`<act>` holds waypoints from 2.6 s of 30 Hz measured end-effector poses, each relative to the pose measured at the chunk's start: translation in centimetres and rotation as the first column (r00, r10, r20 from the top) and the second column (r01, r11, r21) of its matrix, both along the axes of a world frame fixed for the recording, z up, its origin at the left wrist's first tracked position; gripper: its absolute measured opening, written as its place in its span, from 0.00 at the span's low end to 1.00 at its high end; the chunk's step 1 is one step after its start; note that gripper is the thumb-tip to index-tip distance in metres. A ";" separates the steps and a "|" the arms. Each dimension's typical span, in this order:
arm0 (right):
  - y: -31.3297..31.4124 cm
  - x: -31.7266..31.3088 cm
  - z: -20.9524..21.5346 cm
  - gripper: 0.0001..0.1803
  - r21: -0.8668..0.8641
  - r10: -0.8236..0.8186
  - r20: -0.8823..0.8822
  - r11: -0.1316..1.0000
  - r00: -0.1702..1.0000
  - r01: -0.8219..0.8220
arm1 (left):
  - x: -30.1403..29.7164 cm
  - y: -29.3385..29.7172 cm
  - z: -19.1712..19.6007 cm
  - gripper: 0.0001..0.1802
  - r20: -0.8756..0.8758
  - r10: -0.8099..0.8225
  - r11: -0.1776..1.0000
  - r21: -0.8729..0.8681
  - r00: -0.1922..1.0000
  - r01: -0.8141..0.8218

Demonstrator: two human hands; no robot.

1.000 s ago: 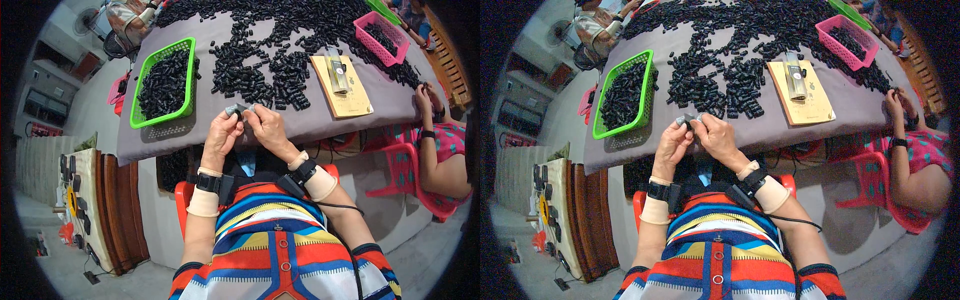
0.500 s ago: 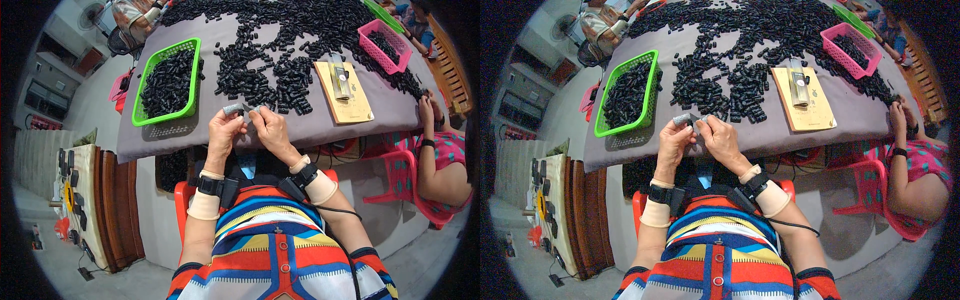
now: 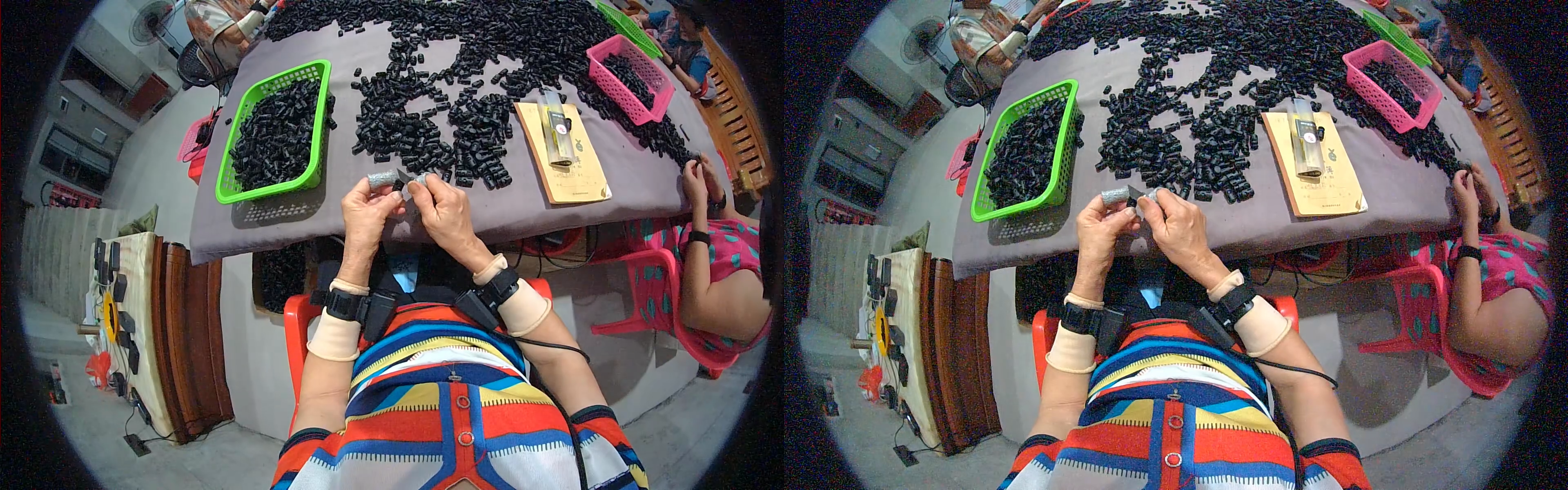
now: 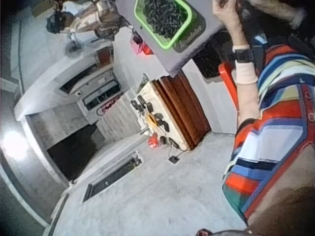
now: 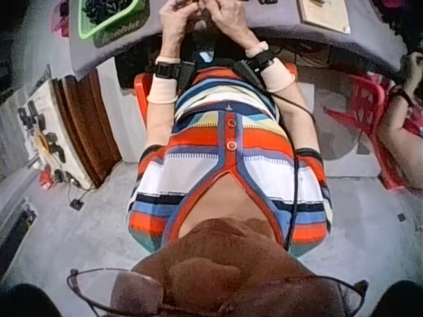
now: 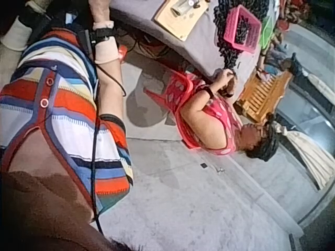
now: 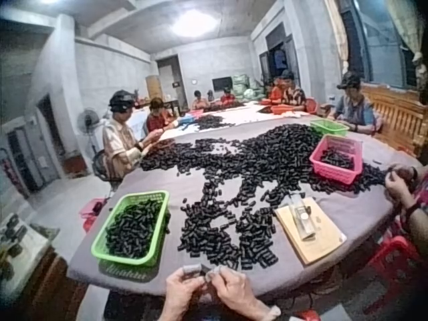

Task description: Assembling small black plastic components by hand in a shared work area.

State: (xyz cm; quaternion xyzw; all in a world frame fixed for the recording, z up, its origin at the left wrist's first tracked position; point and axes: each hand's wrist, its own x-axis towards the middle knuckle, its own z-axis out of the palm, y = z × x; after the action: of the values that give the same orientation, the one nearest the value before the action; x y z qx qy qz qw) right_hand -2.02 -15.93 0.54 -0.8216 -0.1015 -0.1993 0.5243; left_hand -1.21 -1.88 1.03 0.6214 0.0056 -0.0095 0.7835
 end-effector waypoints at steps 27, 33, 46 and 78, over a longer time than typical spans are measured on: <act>0.1 -0.3 0.4 0.16 0.008 0.009 -0.013 1.000 1.000 -0.009 | 5.5 1.6 1.0 0.10 0.535 -0.113 0.495 0.761 0.837 -0.419; 0.0 -0.3 0.5 0.15 0.038 0.013 -0.003 0.999 1.000 -0.013 | 6.5 0.7 0.4 0.12 0.479 -0.209 0.362 0.848 0.853 -0.387; -0.1 -0.1 0.3 0.16 0.035 -0.004 -0.006 0.999 1.000 0.004 | 1.5 1.1 -0.5 0.15 -0.162 -0.276 0.928 -0.302 0.947 0.218; 0.2 -0.6 0.3 0.13 -0.143 0.067 0.145 0.989 0.987 -0.046 | 0.4 1.8 -1.5 0.12 -0.105 -0.354 0.809 -0.533 0.929 0.248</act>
State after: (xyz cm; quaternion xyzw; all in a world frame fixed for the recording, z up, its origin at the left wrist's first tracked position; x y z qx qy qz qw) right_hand -2.66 -15.77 0.82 -0.8358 -0.1772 -0.2376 0.4622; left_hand -0.78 -0.06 -0.43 0.3799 -0.0176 -0.1974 0.9036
